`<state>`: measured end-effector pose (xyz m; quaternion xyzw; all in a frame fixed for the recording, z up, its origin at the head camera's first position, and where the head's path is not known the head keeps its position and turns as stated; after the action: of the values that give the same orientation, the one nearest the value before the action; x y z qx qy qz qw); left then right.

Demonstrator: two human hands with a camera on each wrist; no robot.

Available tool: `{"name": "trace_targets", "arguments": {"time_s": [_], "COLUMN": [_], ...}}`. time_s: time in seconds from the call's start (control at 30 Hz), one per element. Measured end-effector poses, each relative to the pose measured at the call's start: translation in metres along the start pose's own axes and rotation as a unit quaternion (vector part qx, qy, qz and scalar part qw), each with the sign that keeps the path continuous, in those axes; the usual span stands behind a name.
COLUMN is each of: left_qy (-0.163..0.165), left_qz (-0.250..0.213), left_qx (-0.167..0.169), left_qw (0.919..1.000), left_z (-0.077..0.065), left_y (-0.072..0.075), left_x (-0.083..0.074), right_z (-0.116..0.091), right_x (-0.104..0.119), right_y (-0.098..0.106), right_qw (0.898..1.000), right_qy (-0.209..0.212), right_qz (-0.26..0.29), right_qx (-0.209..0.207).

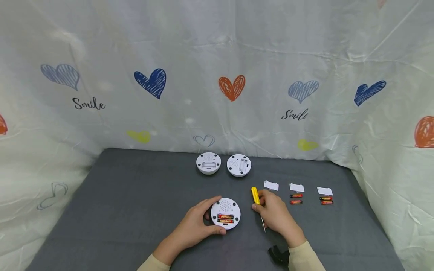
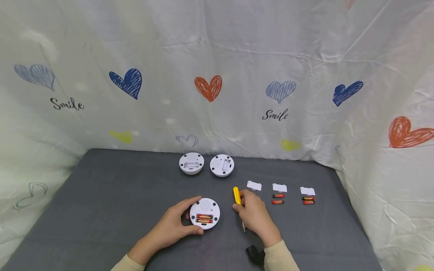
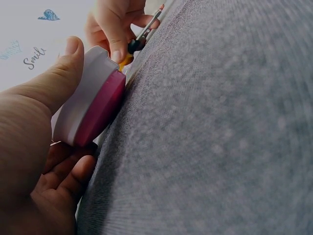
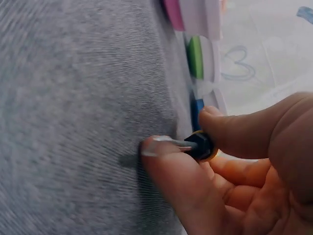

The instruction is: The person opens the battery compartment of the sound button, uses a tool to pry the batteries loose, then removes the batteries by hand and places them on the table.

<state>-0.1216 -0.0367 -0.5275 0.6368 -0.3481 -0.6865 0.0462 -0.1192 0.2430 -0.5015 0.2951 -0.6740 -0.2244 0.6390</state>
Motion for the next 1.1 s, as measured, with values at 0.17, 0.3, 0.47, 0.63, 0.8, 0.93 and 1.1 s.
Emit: {"name": "trace_targets", "arguments": {"time_s": [0.17, 0.3, 0.47, 0.63, 0.8, 0.93, 1.1], "left_qy": [-0.002, -0.003, -0.005, -0.004, -0.005, -0.005, -0.007], "left_qz": [-0.002, -0.005, -0.007, -0.009, -0.007, -0.006, -0.008], "left_qx": [-0.003, -0.001, 0.002, 0.003, 0.003, 0.003, 0.005], "left_qw": [1.0000, 1.0000, 1.0000, 0.9999, 1.0000, 1.0000, 0.9999], "left_z": [0.000, 0.000, 0.000, -0.001, -0.001, -0.001, -0.001], "left_y": [0.000, 0.000, 0.000, 0.000, 0.000, 0.000, 0.001], "left_x": [0.001, 0.001, 0.002, 0.002, 0.002, 0.002, 0.001], "right_z": [-0.001, -0.003, -0.007, -0.012, -0.017, -0.019, -0.021], "right_x": [0.003, 0.012, 0.023, 0.030, 0.033, 0.033, 0.036], "right_y": [0.003, 0.009, 0.009, 0.003, -0.005, -0.010, -0.012], "right_qw": [0.990, 0.964, 0.925, 0.907, 0.895, 0.892, 0.893], "right_qy": [-0.016, 0.003, 0.066, 0.148, 0.220, 0.260, 0.283], "right_qz": [0.137, 0.261, 0.366, 0.384, 0.384, 0.368, 0.348], "right_qx": [-0.029, -0.061, -0.080, -0.093, -0.062, -0.040, -0.032]}}
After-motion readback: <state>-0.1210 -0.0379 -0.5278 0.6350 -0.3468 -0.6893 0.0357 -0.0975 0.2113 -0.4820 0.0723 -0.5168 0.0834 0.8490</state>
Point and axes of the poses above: each hand's wrist, its own z-axis towards the middle knuckle, its own y-axis out of the back of the hand, x = y × z, the point moved 2 cm from there along z, towards the middle knuckle, and after that the axes turned 6 degrees about y, right-handed, at the moved point
